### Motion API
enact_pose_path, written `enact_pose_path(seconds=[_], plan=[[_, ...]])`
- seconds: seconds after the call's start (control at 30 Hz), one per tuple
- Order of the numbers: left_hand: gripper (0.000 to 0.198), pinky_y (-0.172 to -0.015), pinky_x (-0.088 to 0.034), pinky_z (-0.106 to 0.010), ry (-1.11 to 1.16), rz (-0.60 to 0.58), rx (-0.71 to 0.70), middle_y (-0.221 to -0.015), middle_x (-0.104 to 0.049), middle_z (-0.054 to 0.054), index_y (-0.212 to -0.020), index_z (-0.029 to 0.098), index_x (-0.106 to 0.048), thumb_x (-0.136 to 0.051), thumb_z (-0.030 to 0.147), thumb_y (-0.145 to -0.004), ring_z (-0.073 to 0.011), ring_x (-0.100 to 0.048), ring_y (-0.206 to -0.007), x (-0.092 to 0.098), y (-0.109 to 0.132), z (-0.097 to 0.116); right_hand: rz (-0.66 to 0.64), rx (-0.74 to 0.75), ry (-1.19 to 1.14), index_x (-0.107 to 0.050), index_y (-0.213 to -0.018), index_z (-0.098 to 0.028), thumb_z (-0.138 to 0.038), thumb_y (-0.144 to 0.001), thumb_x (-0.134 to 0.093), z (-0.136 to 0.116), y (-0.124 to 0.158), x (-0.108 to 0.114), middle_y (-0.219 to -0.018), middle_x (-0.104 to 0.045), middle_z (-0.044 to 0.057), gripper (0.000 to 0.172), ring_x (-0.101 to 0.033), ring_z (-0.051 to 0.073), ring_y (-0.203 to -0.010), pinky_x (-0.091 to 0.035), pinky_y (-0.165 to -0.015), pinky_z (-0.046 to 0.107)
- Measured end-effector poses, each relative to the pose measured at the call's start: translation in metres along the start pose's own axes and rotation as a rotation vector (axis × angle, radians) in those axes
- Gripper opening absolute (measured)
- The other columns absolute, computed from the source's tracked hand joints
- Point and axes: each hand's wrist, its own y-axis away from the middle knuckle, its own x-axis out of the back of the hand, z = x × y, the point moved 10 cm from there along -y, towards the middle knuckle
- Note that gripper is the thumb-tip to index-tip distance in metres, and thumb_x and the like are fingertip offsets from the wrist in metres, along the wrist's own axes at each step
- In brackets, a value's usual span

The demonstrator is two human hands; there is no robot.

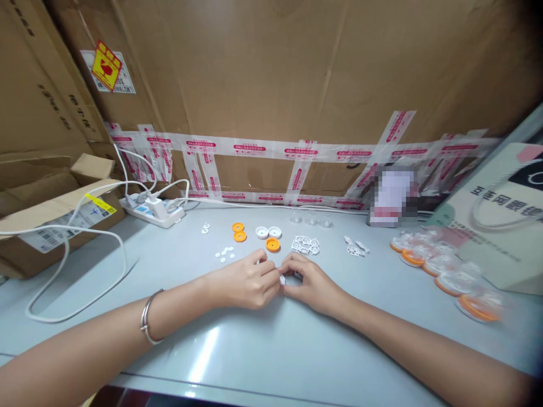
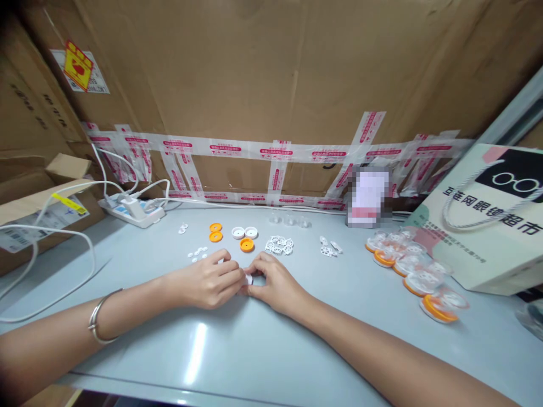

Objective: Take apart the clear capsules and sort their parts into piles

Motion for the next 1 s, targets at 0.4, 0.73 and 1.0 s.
enact_pose_path(seconds=[0.4,0.73,1.0], plan=[[0.018,-0.064,-0.031,-0.033,0.039,0.054,0.035,-0.068,-0.056,-0.003,-0.074,0.013,-0.056,-0.042,0.009,-0.085,-0.0141,-0.047,-0.065,0.002,0.0,-0.007,0.013,-0.013,0.005,-0.058,-0.072,-0.018,-0.019,-0.068,-0.062,0.002,0.0,0.001,-0.08,-0.052,0.001,0.006,-0.05,0.014,-0.075,-0.041,-0.069,0.027],[0.024,-0.066,-0.028,-0.031,-0.004,-0.115,0.217,-0.072,-0.059,-0.004,-0.073,0.015,-0.055,-0.036,0.014,-0.088,-0.0137,-0.05,-0.069,0.006,0.016,-0.056,-0.007,-0.054,-0.015,-0.064,-0.084,-0.021,-0.032,-0.067,-0.069,0.001,0.003,0.002,-0.085,-0.055,0.002,0.021,-0.052,0.016,-0.084,-0.04,-0.077,0.029],[0.016,-0.061,-0.031,-0.029,-0.005,-0.626,0.696,-0.066,-0.061,-0.004,-0.062,0.015,-0.058,-0.046,0.011,-0.072,-0.0141,-0.053,-0.059,-0.02,0.129,-0.147,0.076,-0.108,-0.075,-0.064,-0.091,-0.021,-0.034,-0.07,-0.065,0.003,0.0,0.013,-0.084,-0.057,0.002,0.025,-0.052,0.014,-0.076,-0.042,-0.072,0.027]])
